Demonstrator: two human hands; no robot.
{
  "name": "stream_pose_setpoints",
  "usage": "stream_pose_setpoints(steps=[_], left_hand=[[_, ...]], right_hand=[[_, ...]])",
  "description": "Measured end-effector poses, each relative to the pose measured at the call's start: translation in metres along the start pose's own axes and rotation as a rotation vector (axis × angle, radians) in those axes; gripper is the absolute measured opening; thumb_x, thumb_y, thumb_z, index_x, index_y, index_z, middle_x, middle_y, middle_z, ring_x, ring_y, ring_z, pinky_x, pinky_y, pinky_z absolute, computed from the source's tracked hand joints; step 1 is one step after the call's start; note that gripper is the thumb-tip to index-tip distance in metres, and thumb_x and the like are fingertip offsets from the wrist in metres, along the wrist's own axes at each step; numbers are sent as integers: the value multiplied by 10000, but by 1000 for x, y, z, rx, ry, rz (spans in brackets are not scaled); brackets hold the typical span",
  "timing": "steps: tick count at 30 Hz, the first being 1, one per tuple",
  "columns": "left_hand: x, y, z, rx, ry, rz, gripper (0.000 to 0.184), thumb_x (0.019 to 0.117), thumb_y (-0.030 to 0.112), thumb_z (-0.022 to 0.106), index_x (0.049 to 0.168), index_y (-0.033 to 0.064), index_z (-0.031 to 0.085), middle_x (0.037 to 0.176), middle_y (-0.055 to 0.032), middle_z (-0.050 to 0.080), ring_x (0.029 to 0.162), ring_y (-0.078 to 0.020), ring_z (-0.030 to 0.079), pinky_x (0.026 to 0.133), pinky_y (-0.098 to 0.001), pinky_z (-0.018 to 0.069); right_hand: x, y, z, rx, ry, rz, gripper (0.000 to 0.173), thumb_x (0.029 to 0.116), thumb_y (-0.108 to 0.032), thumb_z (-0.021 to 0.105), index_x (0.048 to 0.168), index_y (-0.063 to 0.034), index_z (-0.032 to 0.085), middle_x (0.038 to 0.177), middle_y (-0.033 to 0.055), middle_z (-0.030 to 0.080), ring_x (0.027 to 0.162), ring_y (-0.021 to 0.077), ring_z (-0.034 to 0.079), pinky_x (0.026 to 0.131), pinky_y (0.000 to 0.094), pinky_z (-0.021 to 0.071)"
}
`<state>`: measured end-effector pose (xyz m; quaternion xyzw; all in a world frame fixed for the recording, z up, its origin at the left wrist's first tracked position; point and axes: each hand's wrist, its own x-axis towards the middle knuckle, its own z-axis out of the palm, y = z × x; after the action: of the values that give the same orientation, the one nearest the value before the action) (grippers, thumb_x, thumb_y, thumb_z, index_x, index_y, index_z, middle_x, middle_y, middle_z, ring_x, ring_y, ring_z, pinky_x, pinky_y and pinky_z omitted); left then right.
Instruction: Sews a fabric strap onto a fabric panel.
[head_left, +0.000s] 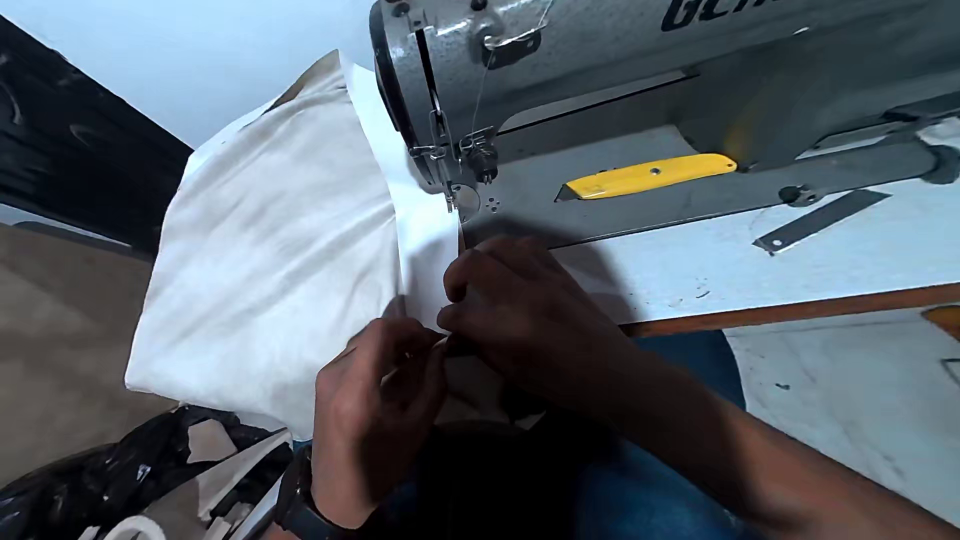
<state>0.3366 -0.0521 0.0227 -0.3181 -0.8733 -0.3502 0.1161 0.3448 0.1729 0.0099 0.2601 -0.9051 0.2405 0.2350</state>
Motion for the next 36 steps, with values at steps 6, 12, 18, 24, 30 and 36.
stream_pose_setpoints(steps=[6, 12, 18, 24, 30, 36], left_hand=[[0, -7, -3, 34, -56, -18, 178, 904, 229, 763, 1064, 192, 695, 935, 116, 725, 802, -32, 699, 689, -263, 630], [-2, -10, -2, -9, -61, -25, 175, 910, 223, 759, 1071, 187, 700, 941, 104, 736, 804, -44, 701, 695, -269, 628], [-12, -8, 16, 104, -41, -30, 507, 731, 492, 879, 1132, 237, 703, 1099, 63, 652, 1018, -118, 615, 854, -382, 548], [-14, -11, 28, 101, 111, 12, 121, 817, 261, 790, 936, 275, 789, 936, 115, 696, 944, -104, 617, 830, -386, 481], [-19, -11, 32, 129, 51, 82, 94, 840, 261, 788, 927, 290, 807, 870, 135, 690, 886, -89, 588, 802, -377, 435], [-13, -10, 29, 168, -45, 128, 80, 857, 291, 771, 929, 291, 807, 855, 148, 689, 903, -64, 591, 819, -360, 429]], right_hand=[[-3, 8, 6, 17, 25, -55, 113, 974, -257, 645, 950, -235, 753, 1143, -8, 639, 1167, 230, 555, 899, 434, 455], [-6, 10, 9, 47, 50, -123, 155, 991, -170, 619, 951, -191, 767, 1094, -1, 663, 1145, 226, 571, 889, 417, 460], [-23, 6, 15, 61, 96, -45, 139, 990, -192, 634, 1002, -185, 772, 1122, 3, 657, 1167, 223, 575, 943, 428, 490], [-35, -2, 16, 63, 144, 94, 154, 982, -257, 649, 1069, -224, 771, 1138, 1, 647, 1161, 218, 571, 929, 429, 488], [-54, -16, 29, -12, 240, 209, 162, 970, -276, 678, 1112, -283, 757, 1132, -16, 639, 1165, 223, 550, 943, 447, 448], [-62, -24, 34, -108, 186, 258, 130, 961, -288, 683, 1045, -276, 782, 1070, -28, 645, 1128, 213, 554, 922, 453, 415]])
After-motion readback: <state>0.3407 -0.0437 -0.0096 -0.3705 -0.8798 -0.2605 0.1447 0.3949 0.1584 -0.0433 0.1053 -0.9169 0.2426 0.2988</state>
